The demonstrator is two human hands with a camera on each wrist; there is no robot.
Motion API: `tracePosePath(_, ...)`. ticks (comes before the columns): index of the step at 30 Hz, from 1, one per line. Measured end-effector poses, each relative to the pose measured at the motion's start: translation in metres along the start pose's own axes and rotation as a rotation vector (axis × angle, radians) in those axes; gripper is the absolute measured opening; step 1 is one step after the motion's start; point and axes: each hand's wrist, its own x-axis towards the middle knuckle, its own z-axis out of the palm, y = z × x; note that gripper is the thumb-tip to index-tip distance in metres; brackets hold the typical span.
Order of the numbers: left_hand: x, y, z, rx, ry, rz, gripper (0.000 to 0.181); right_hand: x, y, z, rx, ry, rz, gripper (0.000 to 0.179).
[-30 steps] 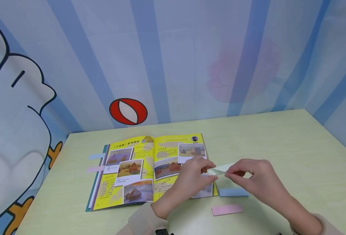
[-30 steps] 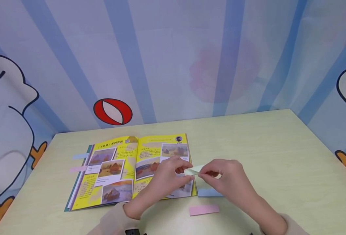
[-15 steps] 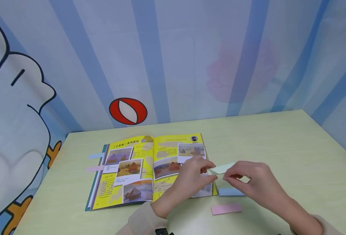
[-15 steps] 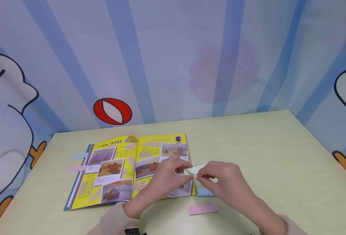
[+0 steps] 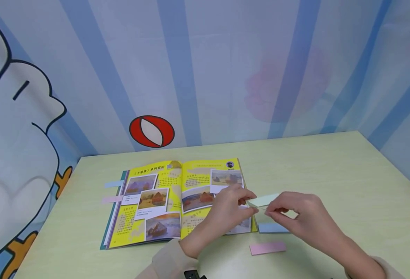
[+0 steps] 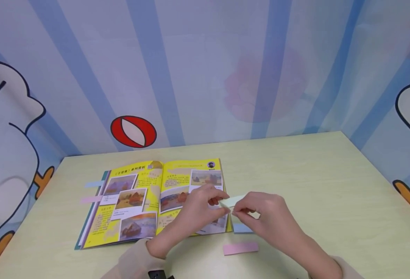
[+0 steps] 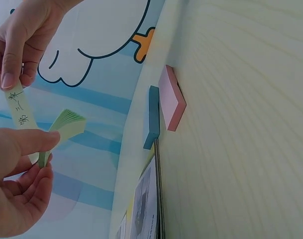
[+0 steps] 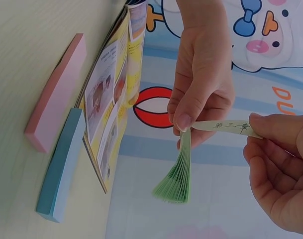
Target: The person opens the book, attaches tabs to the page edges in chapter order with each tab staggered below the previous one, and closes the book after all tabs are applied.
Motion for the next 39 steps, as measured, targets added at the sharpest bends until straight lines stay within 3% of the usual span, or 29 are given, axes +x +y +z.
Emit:
tracePosePath(16, 0.002, 0.001, 0.002, -0.010, -0.008, 0.001, 0.022, -0.002, 0.005, -0.005, -0.004, 0.004, -0.027, 0.039)
tracePosePath(22, 0.003, 0.001, 0.004, -0.003, -0.015, 0.009, 0.020, -0.002, 0.005, -0.007, -0.012, 0.009, -0.012, 0.007)
tracePosePath(26, 0.003, 0.001, 0.005, -0.005, -0.017, 0.018, 0.020, -0.002, 0.005, -0.009, -0.017, 0.014, -0.001, 0.026)
tracePosePath(30, 0.003, 0.001, 0.006, -0.001, -0.017, 0.027, 0.020, -0.001, 0.004, -0.011, -0.027, 0.005, 0.011, 0.024)
tracePosePath(35, 0.004, 0.002, 0.007, 0.030, -0.011, 0.038, 0.021, -0.001, 0.004, -0.017, -0.033, 0.019, 0.019, 0.007)
tracePosePath(39, 0.006, 0.001, 0.010, 0.032, -0.018, 0.030, 0.021, -0.002, 0.006, -0.023, -0.045, 0.036, 0.039, 0.016)
